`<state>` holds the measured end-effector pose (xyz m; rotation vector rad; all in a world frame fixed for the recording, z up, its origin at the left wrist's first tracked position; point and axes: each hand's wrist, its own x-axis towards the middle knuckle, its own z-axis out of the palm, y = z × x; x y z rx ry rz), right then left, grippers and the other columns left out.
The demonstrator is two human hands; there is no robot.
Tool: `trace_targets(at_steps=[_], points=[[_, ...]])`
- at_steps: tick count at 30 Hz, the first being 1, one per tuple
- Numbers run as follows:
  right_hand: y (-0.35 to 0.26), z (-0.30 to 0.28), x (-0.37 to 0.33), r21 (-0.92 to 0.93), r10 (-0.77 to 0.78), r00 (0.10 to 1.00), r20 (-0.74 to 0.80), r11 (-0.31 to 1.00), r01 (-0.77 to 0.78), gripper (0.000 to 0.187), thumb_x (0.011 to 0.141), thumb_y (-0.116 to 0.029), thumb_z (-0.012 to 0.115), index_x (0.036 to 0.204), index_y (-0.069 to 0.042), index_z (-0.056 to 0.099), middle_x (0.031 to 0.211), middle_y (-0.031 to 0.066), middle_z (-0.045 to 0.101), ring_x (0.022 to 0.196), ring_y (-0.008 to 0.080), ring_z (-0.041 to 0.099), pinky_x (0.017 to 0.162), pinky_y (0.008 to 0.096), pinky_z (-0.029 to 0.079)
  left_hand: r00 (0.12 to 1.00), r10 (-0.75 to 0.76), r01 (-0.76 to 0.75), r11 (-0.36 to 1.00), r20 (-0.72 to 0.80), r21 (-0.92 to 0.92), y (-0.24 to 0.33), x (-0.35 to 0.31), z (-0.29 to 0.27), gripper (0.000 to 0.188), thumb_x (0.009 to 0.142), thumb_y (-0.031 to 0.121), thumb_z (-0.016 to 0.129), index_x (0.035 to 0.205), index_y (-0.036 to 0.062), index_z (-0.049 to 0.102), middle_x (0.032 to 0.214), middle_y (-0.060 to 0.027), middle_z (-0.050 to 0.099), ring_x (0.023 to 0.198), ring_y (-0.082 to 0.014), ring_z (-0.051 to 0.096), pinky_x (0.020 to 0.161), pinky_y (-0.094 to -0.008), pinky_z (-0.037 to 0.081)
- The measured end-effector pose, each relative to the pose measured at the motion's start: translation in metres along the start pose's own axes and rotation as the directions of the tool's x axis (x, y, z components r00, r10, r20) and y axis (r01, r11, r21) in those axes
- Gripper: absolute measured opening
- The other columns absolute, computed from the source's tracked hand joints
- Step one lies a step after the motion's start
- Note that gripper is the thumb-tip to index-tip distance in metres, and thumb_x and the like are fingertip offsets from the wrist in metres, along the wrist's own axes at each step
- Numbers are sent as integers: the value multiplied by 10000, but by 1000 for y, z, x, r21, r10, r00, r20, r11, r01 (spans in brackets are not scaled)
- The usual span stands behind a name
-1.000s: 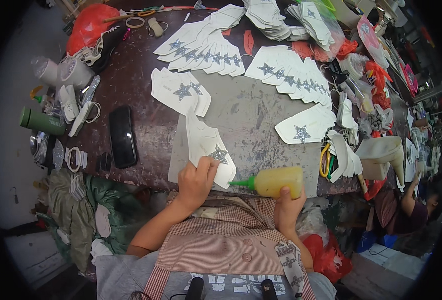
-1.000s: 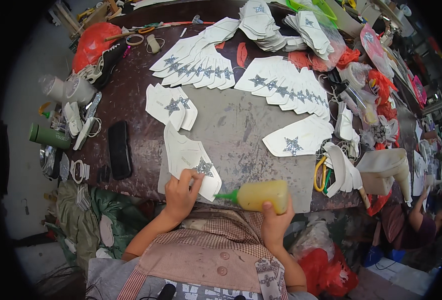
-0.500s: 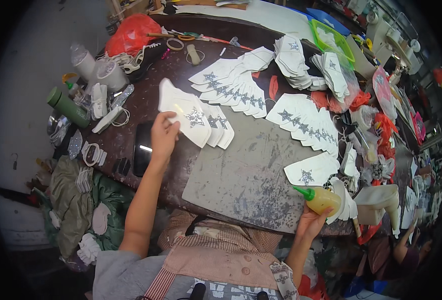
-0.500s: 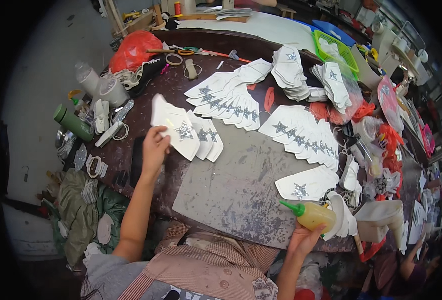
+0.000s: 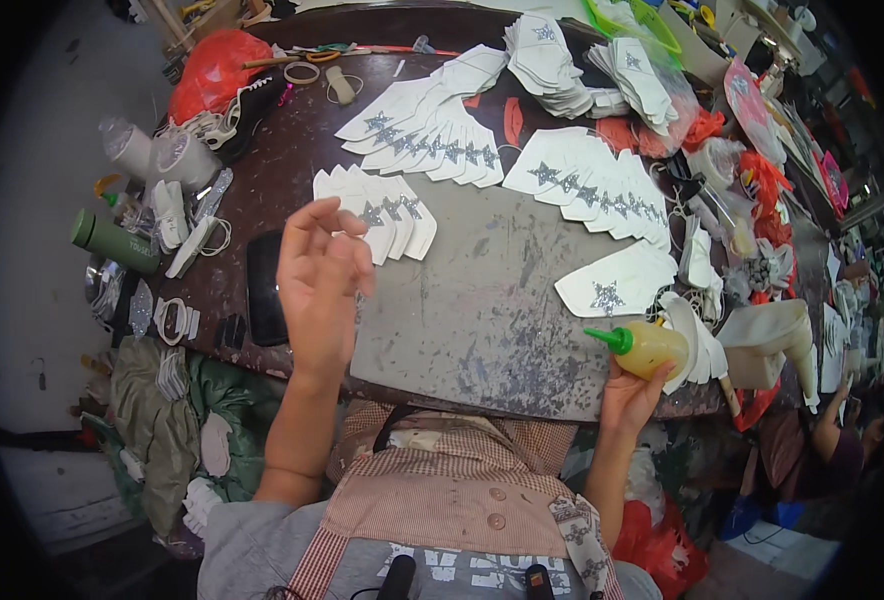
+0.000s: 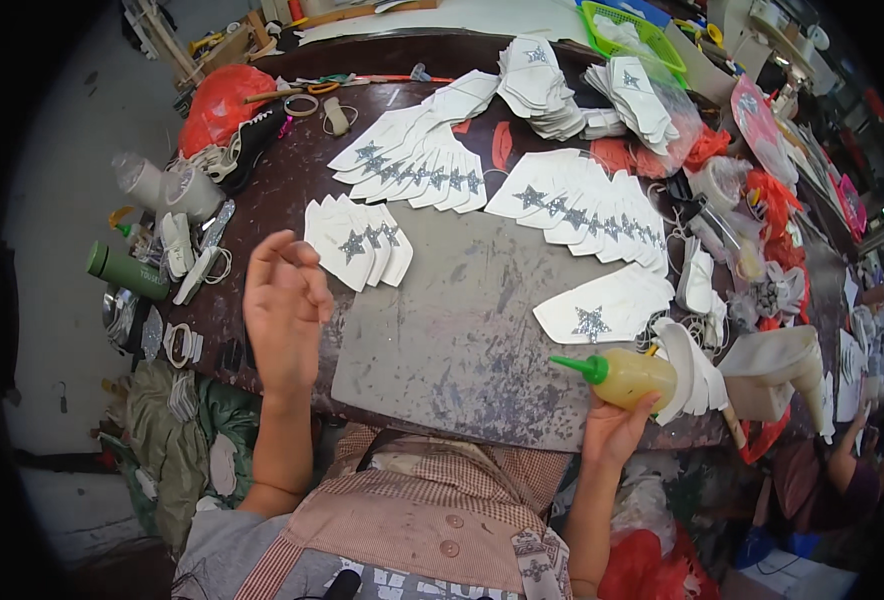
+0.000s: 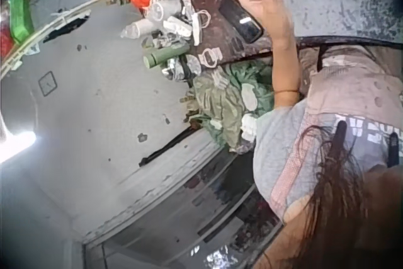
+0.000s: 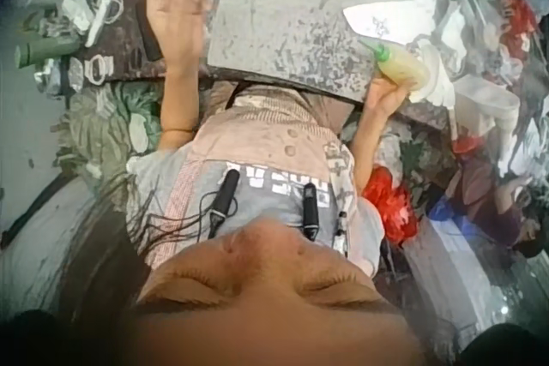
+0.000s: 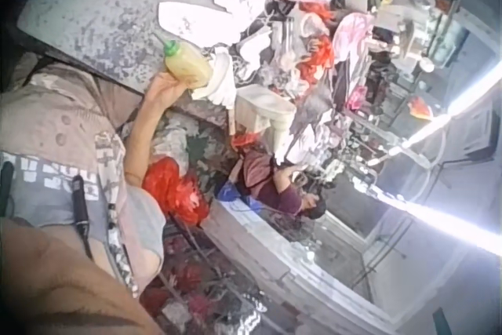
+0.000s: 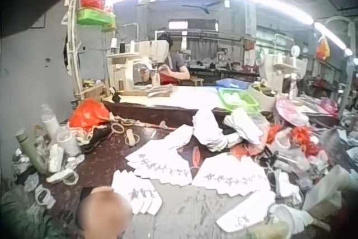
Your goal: The person applies glue from a squeeze bottle onto white fabric pieces and presses silver star decorations onto them. The person handles the items one at a time, placing the finished pieces into a growing stack on the table.
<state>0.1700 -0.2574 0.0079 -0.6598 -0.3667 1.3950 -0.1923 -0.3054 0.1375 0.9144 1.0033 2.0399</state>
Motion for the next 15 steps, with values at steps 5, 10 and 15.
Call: trace_targets(at_steps=[5,10,15], points=[[-7,-6,-3,174,66,997,42,982,-72,665,929,-462,619,1422,-64,418,1381,145,520,1199,315,571,961,458,552,917,-267,158,926,297,343,-23,-2,64,228,975,133,580,1178,33,604,935,-61,629,799,-68,571,619,-219,469],[-12,-16,-3,383,91,981,172,911,-152,707,898,-492,637,1395,-30,436,1322,152,556,1135,322,595,895,402,585,734,-103,-457,656,671,601,-206,2,144,389,874,319,693,1154,53,648,1114,-147,620,1066,-291,585,934,-422,454],[-10,-11,-5,290,59,994,92,953,-83,684,912,-493,617,1394,-42,441,1337,150,552,1159,332,590,919,418,579,781,-313,-398,417,541,817,-223,11,179,519,809,449,722,1145,57,676,1098,-176,617,1083,-355,583,936,-441,454]])
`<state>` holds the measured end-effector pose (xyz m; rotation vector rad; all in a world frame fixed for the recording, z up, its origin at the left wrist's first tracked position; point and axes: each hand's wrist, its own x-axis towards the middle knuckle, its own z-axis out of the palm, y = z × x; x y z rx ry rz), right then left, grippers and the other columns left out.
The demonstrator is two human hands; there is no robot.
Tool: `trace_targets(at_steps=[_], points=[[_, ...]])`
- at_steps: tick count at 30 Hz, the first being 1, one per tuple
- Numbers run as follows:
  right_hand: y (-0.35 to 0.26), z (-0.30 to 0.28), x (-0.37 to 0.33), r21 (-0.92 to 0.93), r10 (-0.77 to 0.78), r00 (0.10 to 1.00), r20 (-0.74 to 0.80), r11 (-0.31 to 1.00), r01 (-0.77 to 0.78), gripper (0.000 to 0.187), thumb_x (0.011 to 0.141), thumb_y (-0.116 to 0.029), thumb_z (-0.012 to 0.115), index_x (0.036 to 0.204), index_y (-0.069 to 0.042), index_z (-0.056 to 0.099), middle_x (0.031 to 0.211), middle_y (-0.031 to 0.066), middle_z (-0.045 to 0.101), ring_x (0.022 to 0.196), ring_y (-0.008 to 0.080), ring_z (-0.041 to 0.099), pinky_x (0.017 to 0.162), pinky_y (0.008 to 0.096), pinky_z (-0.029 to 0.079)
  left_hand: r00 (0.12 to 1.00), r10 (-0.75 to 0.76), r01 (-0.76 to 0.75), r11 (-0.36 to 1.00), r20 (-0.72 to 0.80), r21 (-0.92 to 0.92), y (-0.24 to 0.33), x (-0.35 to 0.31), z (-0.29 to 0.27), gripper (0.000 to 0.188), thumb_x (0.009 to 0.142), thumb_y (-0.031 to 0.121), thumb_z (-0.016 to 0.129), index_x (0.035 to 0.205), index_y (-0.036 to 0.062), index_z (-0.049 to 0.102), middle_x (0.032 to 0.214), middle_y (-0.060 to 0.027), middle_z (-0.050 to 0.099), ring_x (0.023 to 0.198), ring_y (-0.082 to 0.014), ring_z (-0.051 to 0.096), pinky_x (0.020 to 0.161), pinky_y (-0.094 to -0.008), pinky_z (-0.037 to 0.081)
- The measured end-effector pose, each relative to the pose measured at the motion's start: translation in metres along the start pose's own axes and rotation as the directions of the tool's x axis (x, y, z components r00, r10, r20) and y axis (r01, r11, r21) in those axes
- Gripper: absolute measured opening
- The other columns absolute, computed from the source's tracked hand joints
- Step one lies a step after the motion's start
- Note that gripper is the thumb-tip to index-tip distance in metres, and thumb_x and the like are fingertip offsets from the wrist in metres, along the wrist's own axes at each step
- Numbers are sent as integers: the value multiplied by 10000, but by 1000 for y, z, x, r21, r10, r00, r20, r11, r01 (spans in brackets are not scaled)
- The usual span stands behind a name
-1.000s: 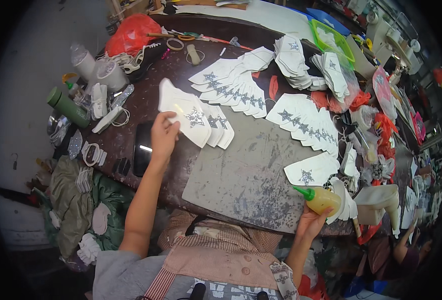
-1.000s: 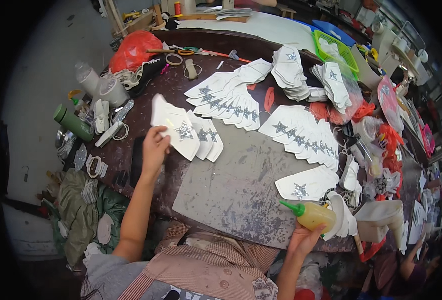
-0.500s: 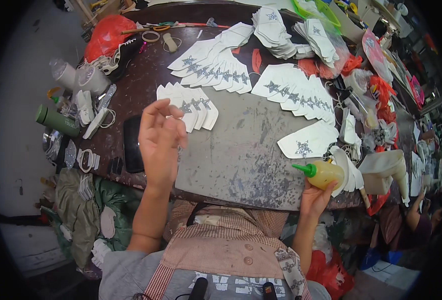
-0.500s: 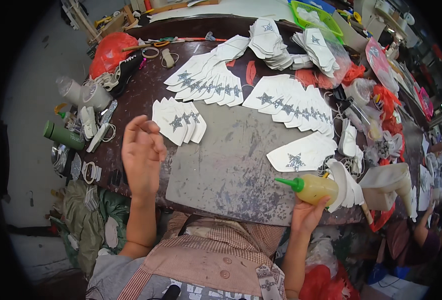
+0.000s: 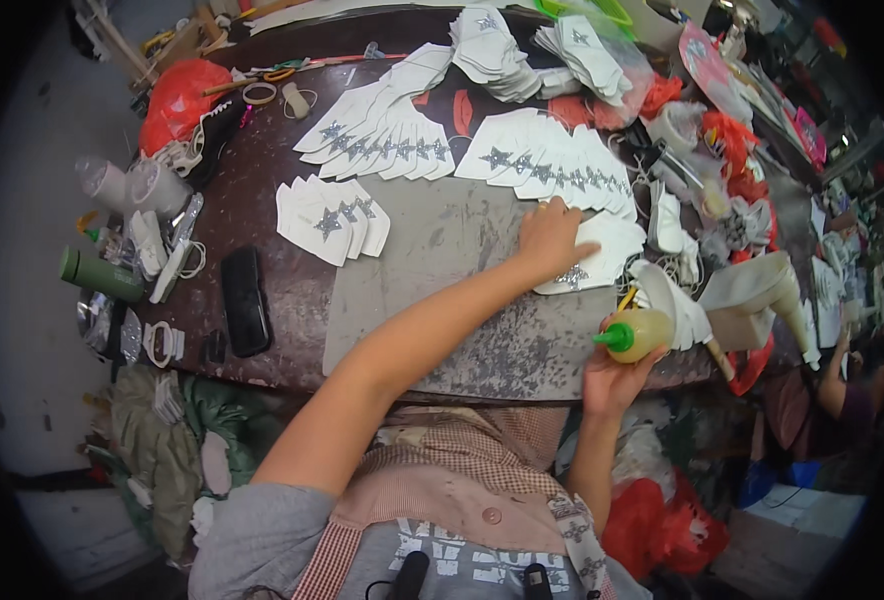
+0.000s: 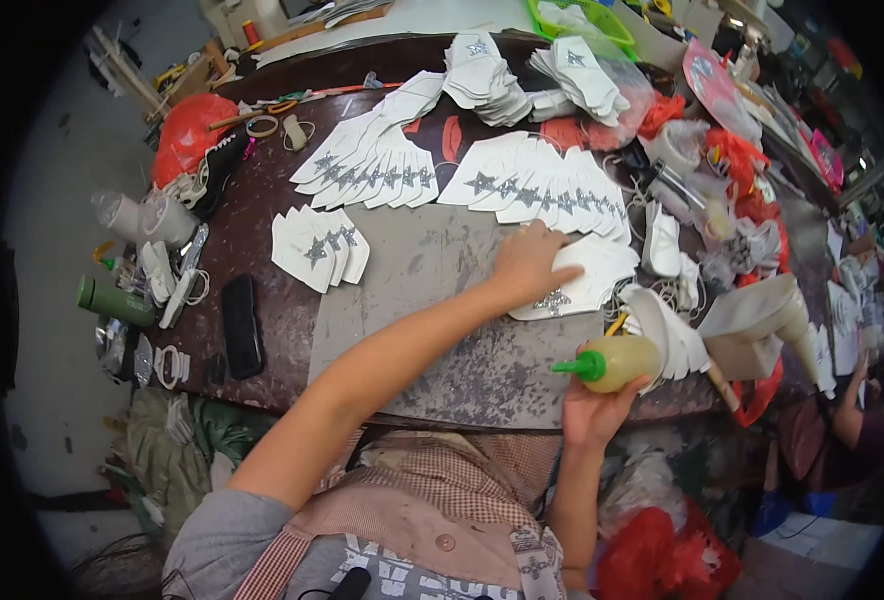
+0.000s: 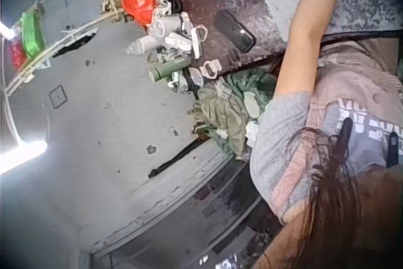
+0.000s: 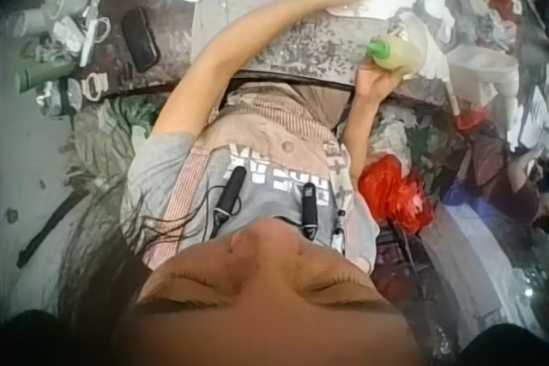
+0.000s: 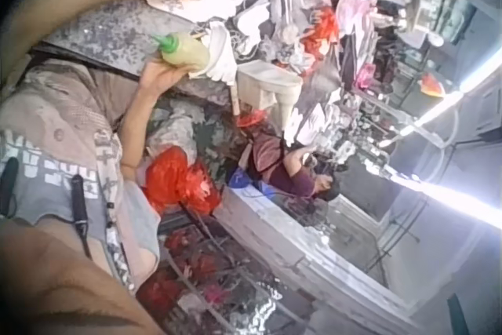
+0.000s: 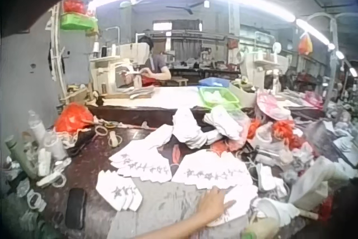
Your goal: The person applies glue from a squeeze bottle onto white fabric pieces and presses silver star decorations onto them. The person handles the items one at a time, placing the finished pieces into a growing stack on the table.
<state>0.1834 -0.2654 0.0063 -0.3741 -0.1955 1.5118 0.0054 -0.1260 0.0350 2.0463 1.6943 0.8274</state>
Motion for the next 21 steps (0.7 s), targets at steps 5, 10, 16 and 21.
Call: trace_targets(at_steps=[5,10,16,21], points=[[1,-4,2,53,0,1000,-10,999,0,668,925,-485,606,1400,-47,438,1338,184,543,1186,365,580,933,454,577,988,-43,78,968,150,-237,-24,14,6,524,746,424,791,1107,50,719,1072,-195,624,1032,-344,618,884,-401,492],[2,1,2,23,-7,1000,-24,1000,8,658,936,-473,600,1404,-43,429,1338,217,528,1186,392,575,912,460,588,963,20,67,949,268,-308,-29,14,-6,547,666,434,845,1091,106,743,1074,-152,587,1044,-305,590,919,-400,465],[1,2,3,41,24,1000,-3,999,-24,671,927,-475,613,1410,-49,423,1343,210,527,1193,389,571,908,455,591,979,150,-115,964,134,-238,-38,2,0,629,690,387,845,1219,88,680,1129,-129,573,1067,-280,579,943,-376,457],[1,-3,3,42,20,1000,4,999,-20,672,926,-472,616,1420,-62,418,1357,185,530,1195,383,572,930,461,577,920,-176,205,-547,351,-811,25,-11,-110,352,901,278,674,1174,60,635,984,-74,612,947,-224,561,893,-365,443]])
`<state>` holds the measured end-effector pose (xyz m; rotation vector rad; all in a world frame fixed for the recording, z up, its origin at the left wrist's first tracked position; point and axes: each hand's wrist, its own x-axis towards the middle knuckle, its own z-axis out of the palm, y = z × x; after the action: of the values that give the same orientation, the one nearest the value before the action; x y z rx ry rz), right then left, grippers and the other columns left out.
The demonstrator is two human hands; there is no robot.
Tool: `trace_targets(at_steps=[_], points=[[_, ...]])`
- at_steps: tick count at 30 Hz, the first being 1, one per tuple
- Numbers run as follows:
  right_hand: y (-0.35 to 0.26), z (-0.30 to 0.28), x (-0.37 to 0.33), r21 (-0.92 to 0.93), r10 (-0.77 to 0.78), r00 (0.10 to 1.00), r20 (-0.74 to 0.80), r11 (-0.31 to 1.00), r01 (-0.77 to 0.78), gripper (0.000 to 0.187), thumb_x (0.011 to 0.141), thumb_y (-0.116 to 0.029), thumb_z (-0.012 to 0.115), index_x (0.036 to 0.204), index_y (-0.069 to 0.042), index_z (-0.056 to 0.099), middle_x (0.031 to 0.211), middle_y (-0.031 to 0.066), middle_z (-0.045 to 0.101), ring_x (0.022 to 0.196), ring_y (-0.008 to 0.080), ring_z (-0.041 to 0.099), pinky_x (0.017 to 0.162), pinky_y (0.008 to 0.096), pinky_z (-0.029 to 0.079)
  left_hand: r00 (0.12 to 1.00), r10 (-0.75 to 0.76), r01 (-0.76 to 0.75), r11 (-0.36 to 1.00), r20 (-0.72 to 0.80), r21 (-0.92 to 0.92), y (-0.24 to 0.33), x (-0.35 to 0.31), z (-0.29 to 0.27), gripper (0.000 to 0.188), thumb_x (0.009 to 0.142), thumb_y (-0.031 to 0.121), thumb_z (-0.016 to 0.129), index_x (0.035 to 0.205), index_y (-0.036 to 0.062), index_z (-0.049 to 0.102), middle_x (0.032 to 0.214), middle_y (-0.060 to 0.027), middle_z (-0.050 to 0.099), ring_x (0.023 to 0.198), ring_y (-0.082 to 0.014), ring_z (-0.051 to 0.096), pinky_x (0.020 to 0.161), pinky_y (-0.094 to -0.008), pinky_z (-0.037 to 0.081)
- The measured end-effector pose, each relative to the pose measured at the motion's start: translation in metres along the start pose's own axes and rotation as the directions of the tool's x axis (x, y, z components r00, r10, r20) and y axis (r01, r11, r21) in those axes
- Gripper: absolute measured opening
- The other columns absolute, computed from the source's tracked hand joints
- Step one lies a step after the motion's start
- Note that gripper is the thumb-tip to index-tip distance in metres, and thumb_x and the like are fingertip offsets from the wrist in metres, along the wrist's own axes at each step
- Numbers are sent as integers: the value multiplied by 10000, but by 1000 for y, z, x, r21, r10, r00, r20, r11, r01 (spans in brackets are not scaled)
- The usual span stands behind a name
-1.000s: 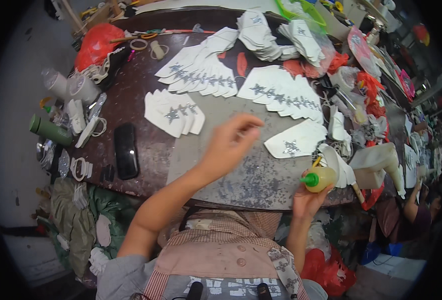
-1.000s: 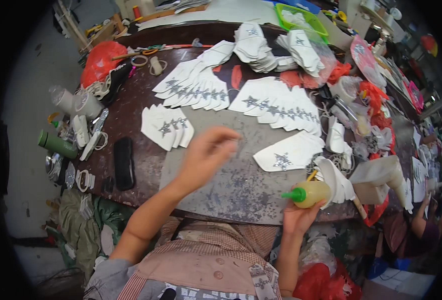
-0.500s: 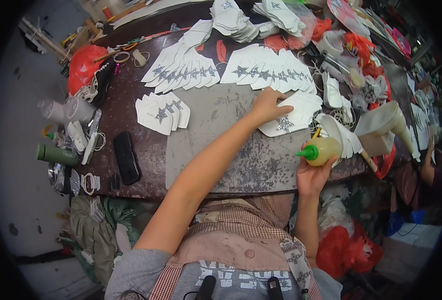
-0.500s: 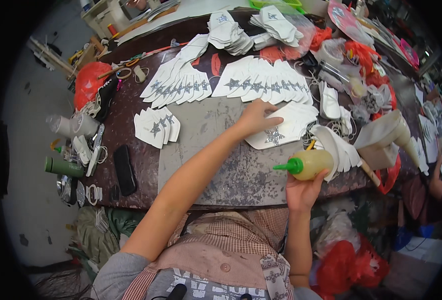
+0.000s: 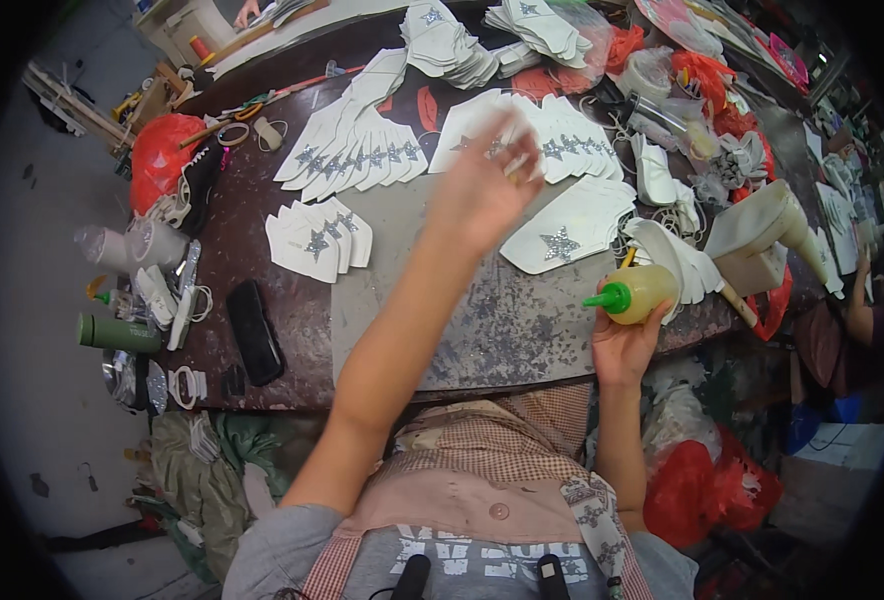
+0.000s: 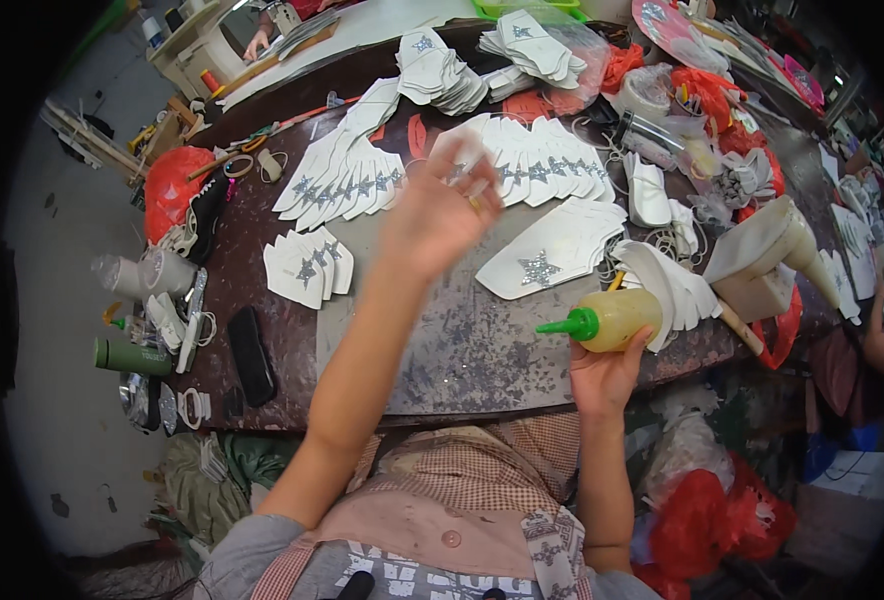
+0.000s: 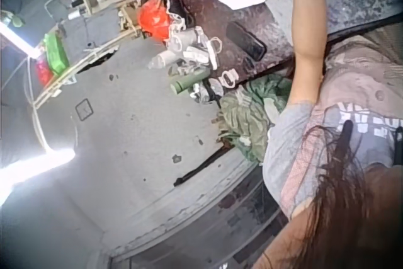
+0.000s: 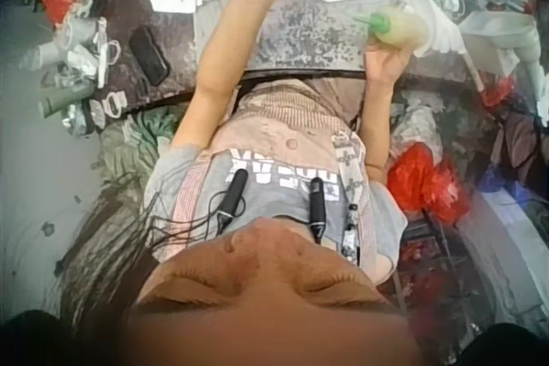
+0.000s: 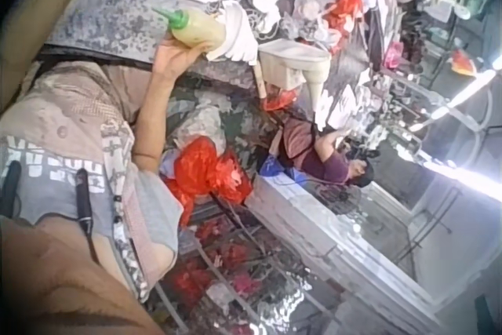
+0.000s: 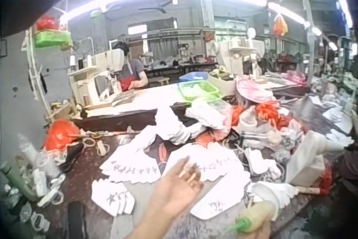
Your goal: The person applies glue from a squeeze bottle onto white fabric pieces and presses silver star decorations onto them. The person handles the items one at a time, placing the finished pieces into a growing stack on the table.
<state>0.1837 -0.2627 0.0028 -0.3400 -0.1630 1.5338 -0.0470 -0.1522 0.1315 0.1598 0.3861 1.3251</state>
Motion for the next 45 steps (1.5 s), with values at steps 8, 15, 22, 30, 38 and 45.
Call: trace_targets(at_steps=[8,15,22,30,38,45], points=[[-2,0,0,20,9,1000,-12,1000,-9,646,950,-449,593,1424,-51,409,1384,181,512,1241,376,543,979,465,547,442,391,336,762,807,-553,140,-242,96,184,882,77,485,725,58,580,634,-92,568,444,-213,535,376,-409,430],[52,66,-11,192,237,966,-102,958,-215,576,949,-394,626,1381,-49,467,1370,151,531,1258,323,527,1035,467,505,268,680,11,706,683,-708,133,-224,94,153,834,65,553,706,23,626,561,-94,564,414,-189,506,365,-345,414],[36,32,-19,801,483,876,19,516,-302,576,880,-270,722,1332,10,500,1364,193,516,1251,330,527,1031,425,512,523,695,-271,684,493,-678,134,-171,95,106,855,57,587,782,68,662,555,-25,559,390,-124,434,410,-247,377],[65,99,-88,-324,404,872,278,894,-310,1052,741,-548,759,1511,-25,270,1485,215,402,1309,354,469,1059,486,442,387,749,-337,657,537,-674,125,-172,98,121,791,-22,582,722,46,654,555,-41,550,389,-115,461,399,-238,372],[152,139,-80,-342,330,311,891,39,939,611,893,-556,549,1405,-223,540,1489,198,424,1352,381,412,1105,546,326,319,802,-554,590,505,-588,146,-176,87,79,788,15,618,734,50,664,524,-6,533,402,-91,436,400,-221,354],[135,125,-85,-483,339,428,838,96,870,645,840,-582,653,1317,-151,598,1402,221,480,1332,415,423,1102,532,334,307,819,-517,572,485,-637,148,-187,82,68,791,21,626,737,48,655,515,0,522,397,-91,430,390,-216,347]])
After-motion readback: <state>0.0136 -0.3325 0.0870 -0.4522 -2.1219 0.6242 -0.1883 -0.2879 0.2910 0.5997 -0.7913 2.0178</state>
